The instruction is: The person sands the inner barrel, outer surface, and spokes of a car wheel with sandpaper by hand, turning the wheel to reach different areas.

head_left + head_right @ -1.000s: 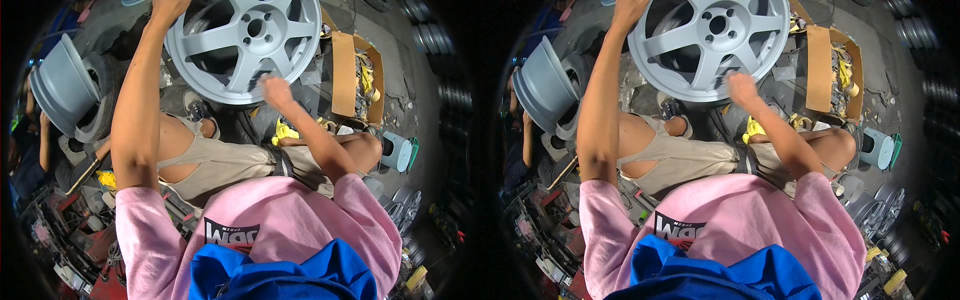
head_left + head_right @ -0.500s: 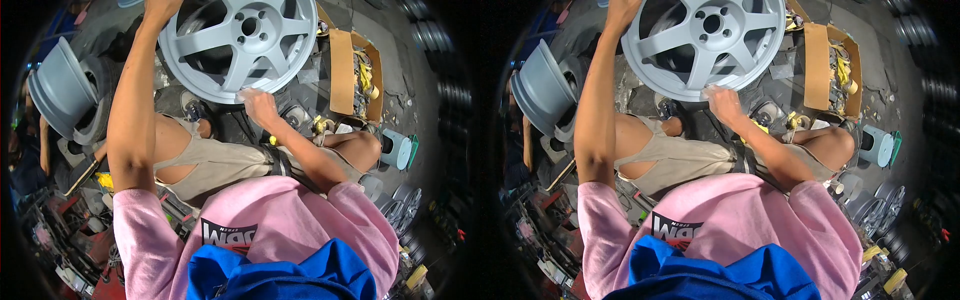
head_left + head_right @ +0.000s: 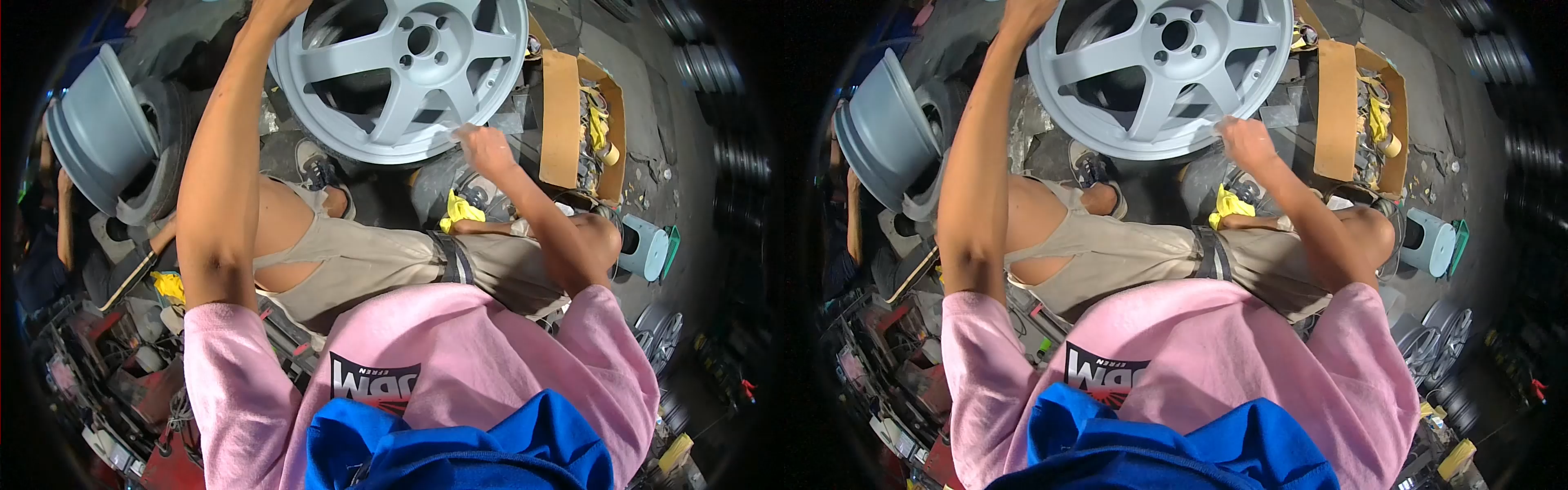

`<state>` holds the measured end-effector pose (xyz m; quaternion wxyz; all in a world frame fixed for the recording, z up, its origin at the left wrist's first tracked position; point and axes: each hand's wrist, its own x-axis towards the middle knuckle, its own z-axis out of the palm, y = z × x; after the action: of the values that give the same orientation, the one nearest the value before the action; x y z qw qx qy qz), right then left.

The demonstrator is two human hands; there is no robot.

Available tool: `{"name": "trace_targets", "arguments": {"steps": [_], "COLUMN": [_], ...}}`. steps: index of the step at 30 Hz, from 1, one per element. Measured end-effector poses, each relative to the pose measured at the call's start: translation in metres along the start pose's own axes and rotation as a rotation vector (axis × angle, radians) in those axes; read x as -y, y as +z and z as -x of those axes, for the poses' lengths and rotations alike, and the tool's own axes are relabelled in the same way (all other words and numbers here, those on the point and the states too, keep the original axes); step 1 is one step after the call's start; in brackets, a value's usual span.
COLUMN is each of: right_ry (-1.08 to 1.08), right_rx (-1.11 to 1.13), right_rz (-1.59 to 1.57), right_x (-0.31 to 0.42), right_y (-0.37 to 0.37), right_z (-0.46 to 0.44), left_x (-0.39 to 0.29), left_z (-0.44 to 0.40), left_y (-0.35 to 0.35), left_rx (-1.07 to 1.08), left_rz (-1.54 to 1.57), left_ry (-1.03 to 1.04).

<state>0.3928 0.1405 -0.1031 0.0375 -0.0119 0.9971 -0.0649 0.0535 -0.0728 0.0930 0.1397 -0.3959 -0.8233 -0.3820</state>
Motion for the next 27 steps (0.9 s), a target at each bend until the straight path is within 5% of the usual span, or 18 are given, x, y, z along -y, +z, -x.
{"name": "trace_targets", "arguments": {"steps": [3,7,13,16,18,22,25,27], "right_ry": [0.183,0.121,0.213,0.367,0.303,0.280,0.070,0.063], "right_rx": [0.231,-0.337,-0.310,-0.104,-0.253,-0.235,-0.253,-0.267], "right_rz": [0.086,-0.098,0.098,-0.042,-0.101,-0.344,-0.363,0.081], "right_x": [-0.012,0.003,0.034,0.047,0.049,0.104,0.093,0.035], "right_y": [-0.024,-0.030,0.010,0.007,0.028,0.035,0.022,0.056], "right_z": [0.005,0.023,0.023,0.026,0.015,-0.012,-0.011,-0.009], "left_x": [-0.001,0.003,-0.002,-0.002,-0.002,-0.001,-0.002,-0.002], "left_z": [0.000,-0.003,0.000,0.001,-0.003,-0.002,0.000,-0.001], "left_y": [-0.001,0.001,0.001,0.002,0.002,0.000,0.000,-0.001], "left_rx": [0.008,0.020,0.023,0.033,0.029,0.025,0.035,0.039], "left_rz": [0.049,0.055,0.089,0.104,0.078,0.047,0.044,0.051], "left_ry": [-0.032,-0.065,-0.077,-0.054,-0.025,-0.015,-0.040,-0.050]}}
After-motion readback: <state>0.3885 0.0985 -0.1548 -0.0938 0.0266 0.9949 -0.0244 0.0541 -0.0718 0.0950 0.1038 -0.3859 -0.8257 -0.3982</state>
